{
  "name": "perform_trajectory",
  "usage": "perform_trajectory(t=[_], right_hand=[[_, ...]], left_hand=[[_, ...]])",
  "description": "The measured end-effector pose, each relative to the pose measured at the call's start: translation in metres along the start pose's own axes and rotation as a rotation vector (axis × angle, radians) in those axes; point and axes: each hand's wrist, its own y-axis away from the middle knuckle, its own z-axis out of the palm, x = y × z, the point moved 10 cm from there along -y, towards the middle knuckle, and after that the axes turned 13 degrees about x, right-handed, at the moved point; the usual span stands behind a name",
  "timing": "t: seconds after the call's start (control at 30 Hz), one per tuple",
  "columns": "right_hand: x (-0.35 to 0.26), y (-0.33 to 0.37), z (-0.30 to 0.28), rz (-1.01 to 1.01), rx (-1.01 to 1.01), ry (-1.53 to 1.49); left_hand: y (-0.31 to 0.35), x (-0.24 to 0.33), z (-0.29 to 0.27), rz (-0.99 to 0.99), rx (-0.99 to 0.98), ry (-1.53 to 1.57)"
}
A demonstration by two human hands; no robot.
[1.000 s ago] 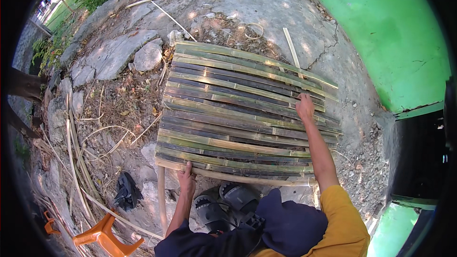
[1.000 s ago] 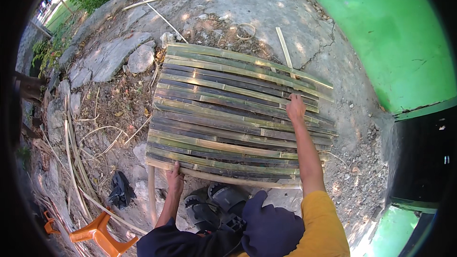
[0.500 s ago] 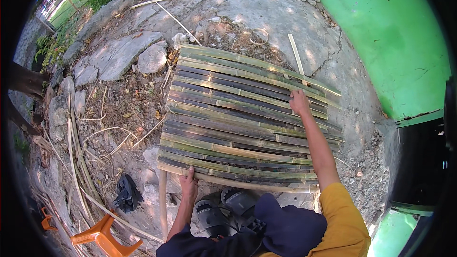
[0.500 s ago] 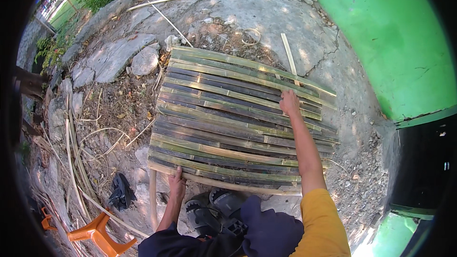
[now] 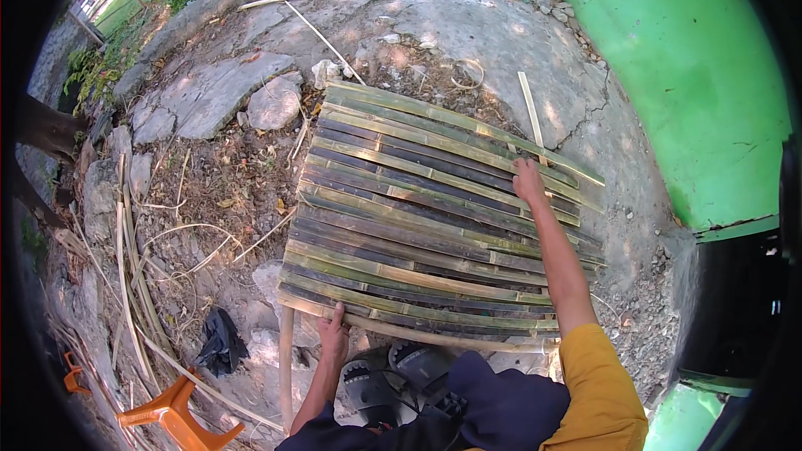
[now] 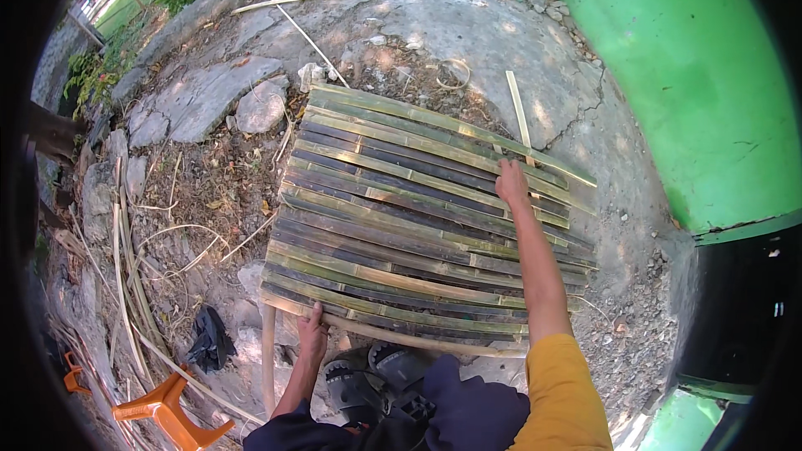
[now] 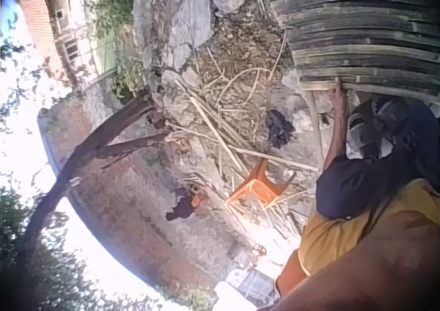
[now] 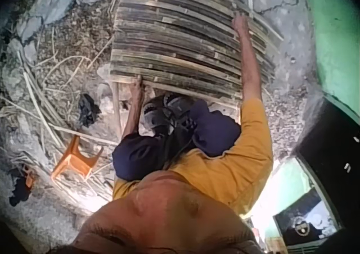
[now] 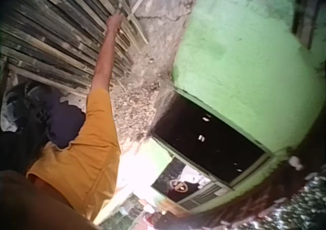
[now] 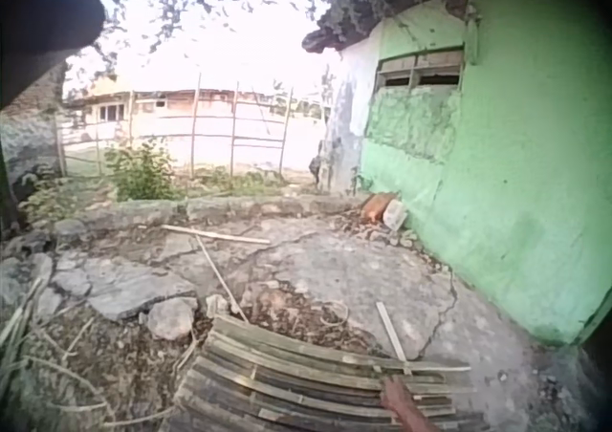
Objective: The person assembles a bamboo structure by hand, using a small hammer to tap bamboo strips into a frame and then using a green-handled tool to continue the assembly.
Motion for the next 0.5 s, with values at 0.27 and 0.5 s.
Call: perform_trajectory(t=[0.27,0.5], right_hand=[[-0.033,-0.027,0.004,-0.043,0.108,-0.029],[-0.062,-0.042,-0.001,-0.012,0.291,-0.025]], left_hand=[[-0.001,-0.006,0.001,-0.031,-0.044,0.014],[0.000,-0.005,-0.011,-0.040,0.031,0.004]])
